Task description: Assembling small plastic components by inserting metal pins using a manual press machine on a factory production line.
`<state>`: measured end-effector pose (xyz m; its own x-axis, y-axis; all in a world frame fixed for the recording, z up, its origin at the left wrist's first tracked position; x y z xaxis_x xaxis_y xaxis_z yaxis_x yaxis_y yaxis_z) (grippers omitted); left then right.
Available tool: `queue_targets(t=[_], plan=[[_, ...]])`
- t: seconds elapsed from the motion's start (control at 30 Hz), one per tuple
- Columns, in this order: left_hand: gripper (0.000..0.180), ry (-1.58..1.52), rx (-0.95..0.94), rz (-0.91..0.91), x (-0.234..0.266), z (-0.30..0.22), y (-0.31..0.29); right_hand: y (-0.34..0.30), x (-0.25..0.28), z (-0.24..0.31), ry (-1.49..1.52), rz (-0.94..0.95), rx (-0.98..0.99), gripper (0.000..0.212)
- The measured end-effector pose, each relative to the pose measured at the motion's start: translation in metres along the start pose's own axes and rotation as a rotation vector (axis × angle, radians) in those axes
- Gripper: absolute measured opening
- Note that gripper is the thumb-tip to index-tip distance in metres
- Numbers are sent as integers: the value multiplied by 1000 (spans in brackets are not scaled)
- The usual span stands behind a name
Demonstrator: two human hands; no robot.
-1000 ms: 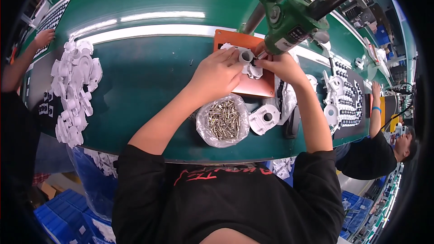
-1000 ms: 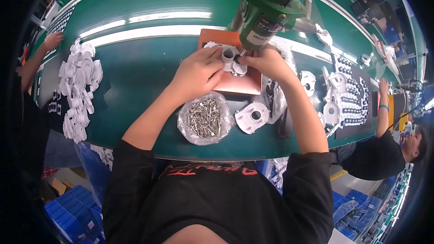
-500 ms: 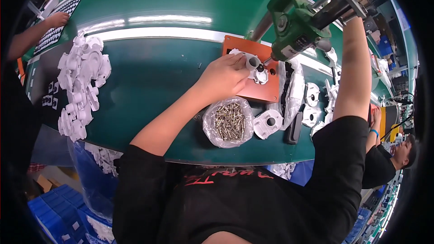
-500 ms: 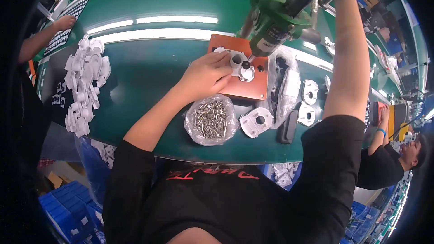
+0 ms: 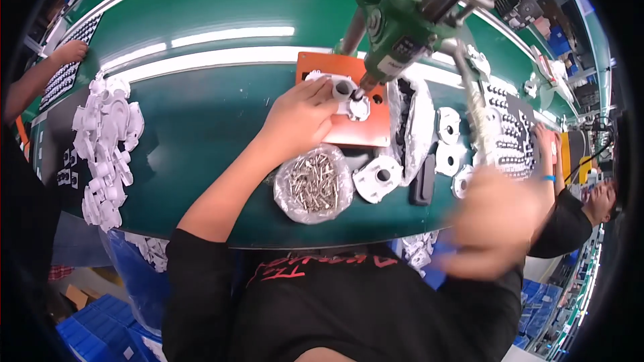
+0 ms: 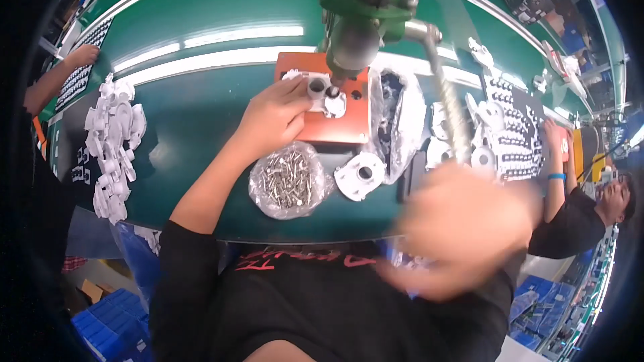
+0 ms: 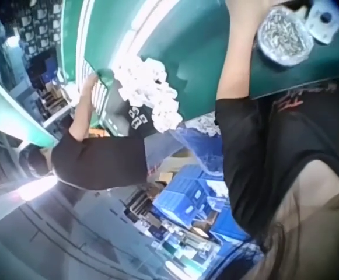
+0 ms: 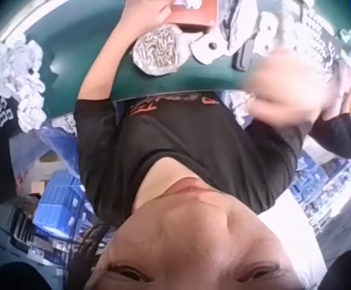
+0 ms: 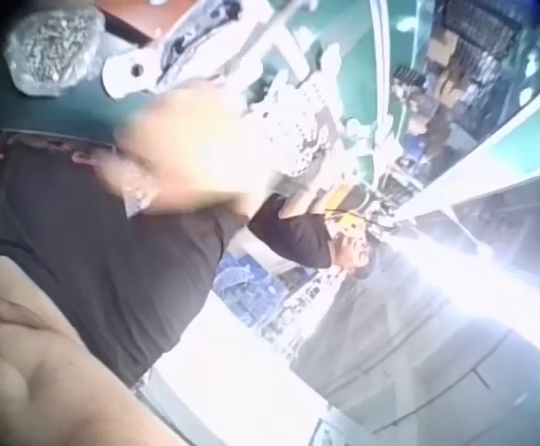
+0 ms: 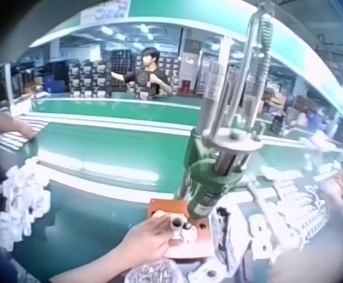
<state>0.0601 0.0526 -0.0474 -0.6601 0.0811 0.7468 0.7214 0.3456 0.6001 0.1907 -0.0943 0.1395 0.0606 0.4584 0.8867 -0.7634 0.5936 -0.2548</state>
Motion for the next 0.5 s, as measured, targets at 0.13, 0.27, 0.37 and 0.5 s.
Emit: queue_targets(t=[0.13, 0.27, 0.37, 0.5], plan=[[22, 13, 14, 14, -3, 2, 0, 18, -51, -20, -222, 68, -264, 32], [29, -154, 375, 121, 5, 6, 3, -5, 11, -50, 392, -540, 35, 45], [34, -2, 156, 133, -2, 9, 23, -49, 62, -138, 911, -643, 230, 51], [42, 95, 21, 28, -8, 33, 22, 2, 62, -145, 1225, -1616, -477, 32]])
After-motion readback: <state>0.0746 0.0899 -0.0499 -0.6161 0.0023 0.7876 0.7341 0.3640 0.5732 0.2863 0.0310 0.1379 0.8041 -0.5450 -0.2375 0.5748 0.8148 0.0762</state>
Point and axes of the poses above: each hand's wrist, its own y-axis towards the middle knuckle, its own x-axis out of the back of the hand, z = x × y, the point moved 4 cm from there along y, towards the middle knuckle, and after that the axes turned 4 degrees about -x, right-handed, at the moved point
